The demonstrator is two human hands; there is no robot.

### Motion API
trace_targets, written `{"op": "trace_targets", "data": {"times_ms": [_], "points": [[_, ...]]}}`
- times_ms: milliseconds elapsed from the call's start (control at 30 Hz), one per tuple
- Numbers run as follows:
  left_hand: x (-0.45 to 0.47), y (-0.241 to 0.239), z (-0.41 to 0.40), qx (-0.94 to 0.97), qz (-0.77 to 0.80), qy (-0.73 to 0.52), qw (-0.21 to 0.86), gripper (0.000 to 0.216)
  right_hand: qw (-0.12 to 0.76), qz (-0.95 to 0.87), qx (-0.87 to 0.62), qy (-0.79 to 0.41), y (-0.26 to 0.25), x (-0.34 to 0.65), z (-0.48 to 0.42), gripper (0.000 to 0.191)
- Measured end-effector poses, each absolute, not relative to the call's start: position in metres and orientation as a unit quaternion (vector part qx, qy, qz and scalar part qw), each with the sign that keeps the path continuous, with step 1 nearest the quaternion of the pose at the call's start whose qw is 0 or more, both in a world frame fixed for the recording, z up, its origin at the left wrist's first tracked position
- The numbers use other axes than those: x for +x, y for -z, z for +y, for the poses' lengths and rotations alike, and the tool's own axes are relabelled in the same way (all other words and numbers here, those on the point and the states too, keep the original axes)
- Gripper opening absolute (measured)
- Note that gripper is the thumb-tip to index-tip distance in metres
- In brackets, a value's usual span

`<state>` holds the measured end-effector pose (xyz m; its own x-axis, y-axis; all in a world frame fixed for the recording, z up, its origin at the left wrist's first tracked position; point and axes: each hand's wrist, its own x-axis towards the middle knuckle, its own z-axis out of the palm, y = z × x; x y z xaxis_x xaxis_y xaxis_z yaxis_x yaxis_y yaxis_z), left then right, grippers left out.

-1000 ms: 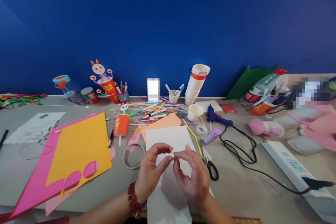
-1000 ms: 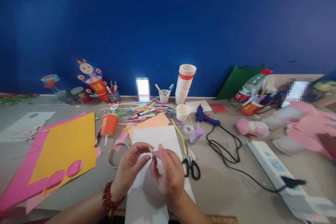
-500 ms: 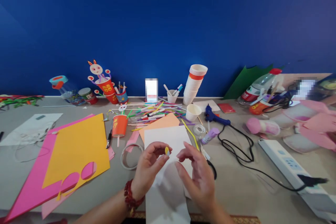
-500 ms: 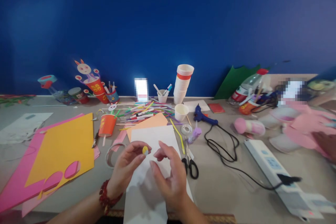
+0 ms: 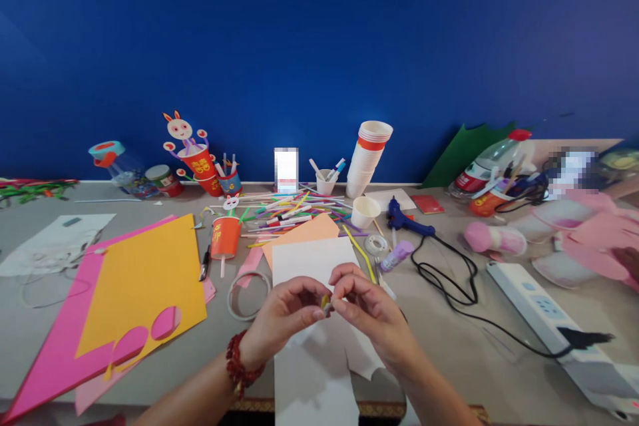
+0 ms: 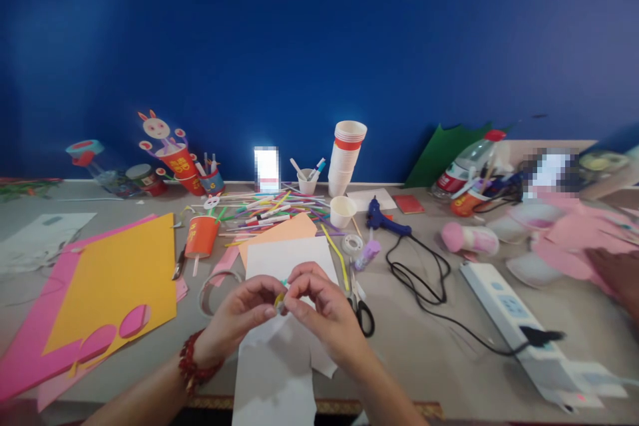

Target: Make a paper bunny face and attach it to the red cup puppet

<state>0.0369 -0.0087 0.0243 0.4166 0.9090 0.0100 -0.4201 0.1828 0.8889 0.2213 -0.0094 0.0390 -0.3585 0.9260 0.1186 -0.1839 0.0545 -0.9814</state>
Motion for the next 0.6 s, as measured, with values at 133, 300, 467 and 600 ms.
{"op": "trace_targets", "data": {"times_ms": [133,300,467,600], "points": [[0.0372,-0.0244,-0.0077,0.428,0.269,-0.46,0.73,0.021,0.461,-0.591,-0.327,-0.576,-0.0394,0.2216,-0.0076,0.011],[0.0382,-0.0228,-0.0072,0.422,0.265,-0.457,0.736,0.021,0.466,-0.546,-0.302,-0.627,-0.0386,0.2194,-0.0082,0.01],[0.0389,-0.0203,-0.008,0.416,0.263,-0.457,0.741,0.023,0.462,-0.5,-0.292,-0.672,-0.0376,0.2187,-0.0088,0.01],[0.0392,-0.0204,-0.0088,0.413,0.262,-0.463,0.739,0.022,0.463,-0.515,-0.304,-0.654,-0.0372,0.2184,-0.0084,0.009]]}}
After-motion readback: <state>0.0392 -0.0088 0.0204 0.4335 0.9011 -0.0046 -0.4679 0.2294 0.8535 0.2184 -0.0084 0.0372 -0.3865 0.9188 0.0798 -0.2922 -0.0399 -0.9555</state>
